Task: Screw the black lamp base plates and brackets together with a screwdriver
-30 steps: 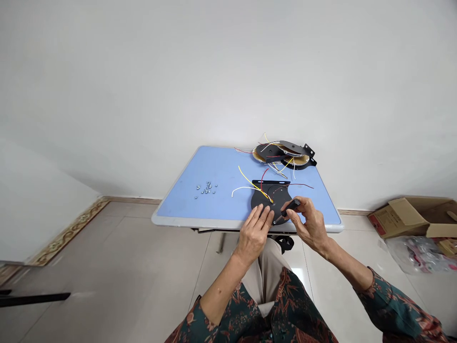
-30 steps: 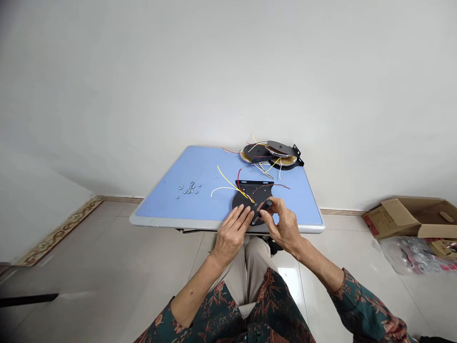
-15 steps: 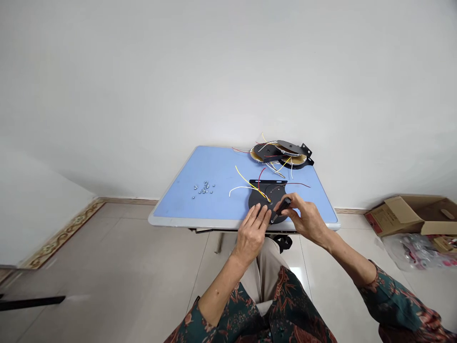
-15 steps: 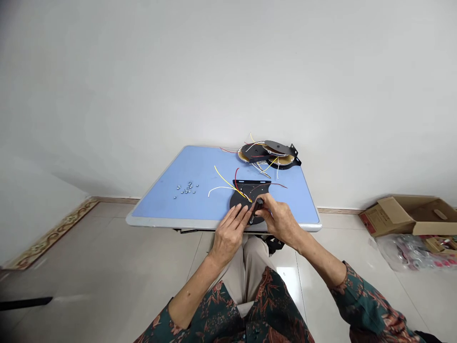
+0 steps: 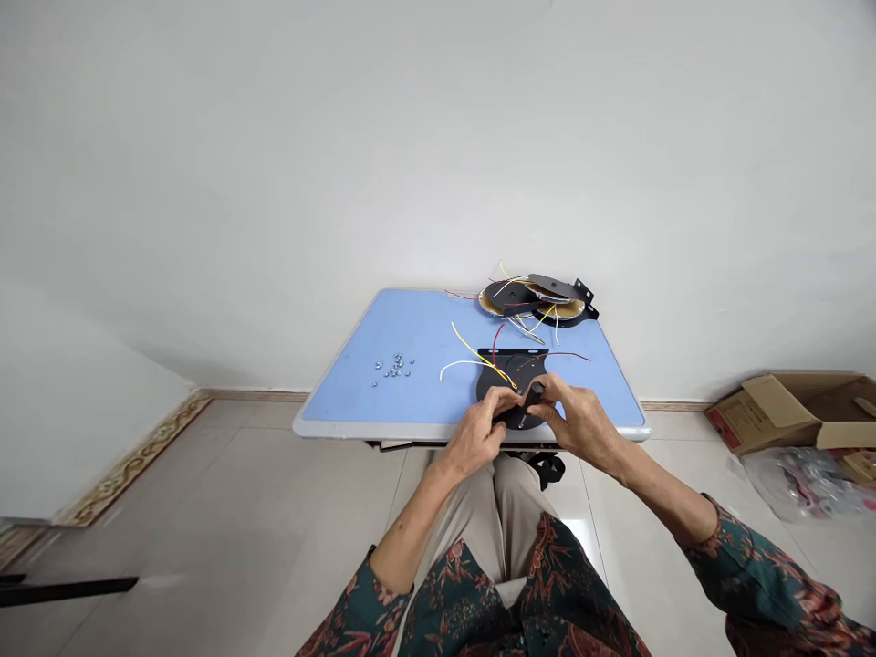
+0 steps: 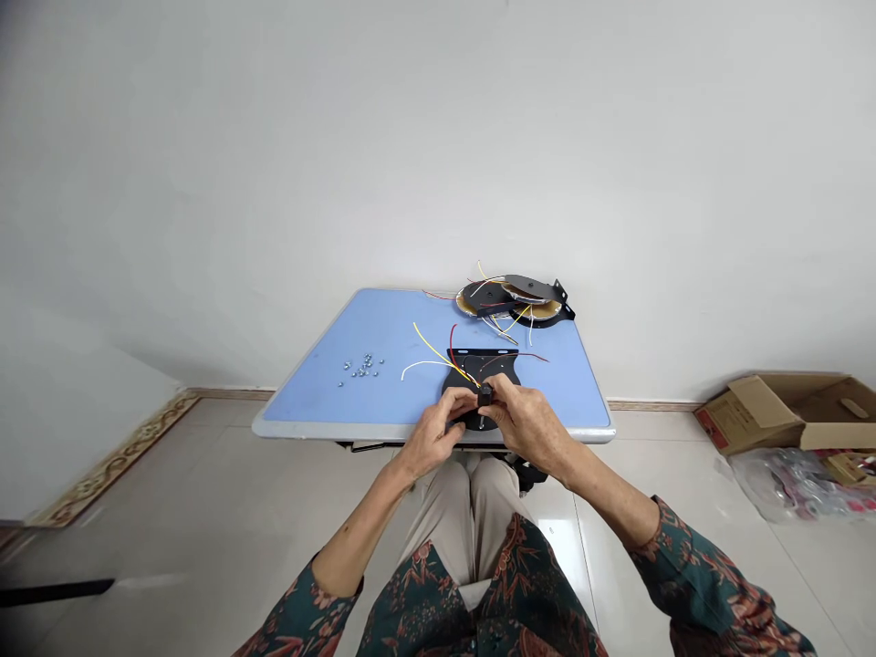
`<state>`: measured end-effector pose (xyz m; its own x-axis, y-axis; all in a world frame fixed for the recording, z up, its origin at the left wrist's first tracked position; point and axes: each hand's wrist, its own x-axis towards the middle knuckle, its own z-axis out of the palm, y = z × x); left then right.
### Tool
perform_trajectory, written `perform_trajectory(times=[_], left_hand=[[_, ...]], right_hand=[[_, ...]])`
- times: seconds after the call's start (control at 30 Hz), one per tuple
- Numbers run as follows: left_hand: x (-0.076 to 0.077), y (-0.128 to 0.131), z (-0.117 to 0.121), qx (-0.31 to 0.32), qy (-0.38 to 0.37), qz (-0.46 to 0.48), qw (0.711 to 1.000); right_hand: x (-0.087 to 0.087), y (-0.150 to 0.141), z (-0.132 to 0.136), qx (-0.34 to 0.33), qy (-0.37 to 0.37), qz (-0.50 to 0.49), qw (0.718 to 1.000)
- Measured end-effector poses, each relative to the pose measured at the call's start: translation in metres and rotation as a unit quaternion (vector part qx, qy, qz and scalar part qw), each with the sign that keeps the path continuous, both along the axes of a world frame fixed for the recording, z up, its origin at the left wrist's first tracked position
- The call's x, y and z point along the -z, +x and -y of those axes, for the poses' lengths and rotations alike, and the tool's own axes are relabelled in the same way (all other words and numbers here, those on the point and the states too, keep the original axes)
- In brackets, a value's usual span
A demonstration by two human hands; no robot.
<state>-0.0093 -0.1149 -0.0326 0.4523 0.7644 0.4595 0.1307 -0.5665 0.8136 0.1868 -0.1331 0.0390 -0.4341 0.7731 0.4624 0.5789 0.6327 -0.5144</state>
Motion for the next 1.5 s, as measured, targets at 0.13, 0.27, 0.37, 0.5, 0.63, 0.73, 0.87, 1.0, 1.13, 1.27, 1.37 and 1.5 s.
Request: perform_trajectory(times=[0.13,0.27,0.37,0.5,0.63,0.73,0.87,1.0,1.13,1.27,1.37,1.5], left_hand=[[-0.007,-0.001,0.000,-0.004,0.005,-0.020,1.000],[-0.008,0.007,-0.001,-0.037,0.046,-0.036,0.998],[-0.005,0.013,-0.001,-0.058,0.036,-0.036,0.997],[-0.004,0.016,0.001,-0.084,-0.002,-0.029,0.996],[-0.007,0.016,0.002,-0.076,-0.023,-0.010,0.997],[-0.006,0.015,0.002,-0.076,-0.014,-0.025,0.997],[-0.004,0.014,0.001,-0.069,0.007,-0.036,0.997],[-0.003,0.014,0.001,-0.069,0.000,-0.032,0.997],[-0.006,0.015,0.003,-0.094,-0.024,-0.044,0.994],[-0.007,0.015,0.004,-0.091,-0.035,-0.046,0.994],[-0.006,0.015,0.003,-0.089,-0.045,-0.035,0.994],[-0.003,0.015,0.002,-0.091,-0.027,-0.038,0.995]], right_hand=[[0.000,-0.005,-0.001,0.030,0.010,0.015,0.999],[0.000,-0.009,0.000,0.049,0.019,0.027,0.998],[-0.002,-0.008,0.001,0.054,0.046,0.043,0.997],[-0.008,-0.003,-0.003,-0.009,0.077,0.042,0.996],[-0.014,-0.005,-0.008,0.007,0.108,0.091,0.990],[-0.020,-0.009,-0.009,0.070,0.143,0.158,0.974],[-0.033,-0.010,-0.009,0.032,0.125,0.174,0.976],[-0.039,-0.006,-0.010,-0.030,0.092,0.174,0.980],[-0.033,-0.008,-0.008,0.076,0.140,0.205,0.966],[-0.032,-0.009,-0.007,0.092,0.150,0.208,0.962],[-0.036,-0.005,-0.010,0.007,0.103,0.192,0.976],[-0.039,-0.004,-0.010,0.016,0.090,0.206,0.974]])
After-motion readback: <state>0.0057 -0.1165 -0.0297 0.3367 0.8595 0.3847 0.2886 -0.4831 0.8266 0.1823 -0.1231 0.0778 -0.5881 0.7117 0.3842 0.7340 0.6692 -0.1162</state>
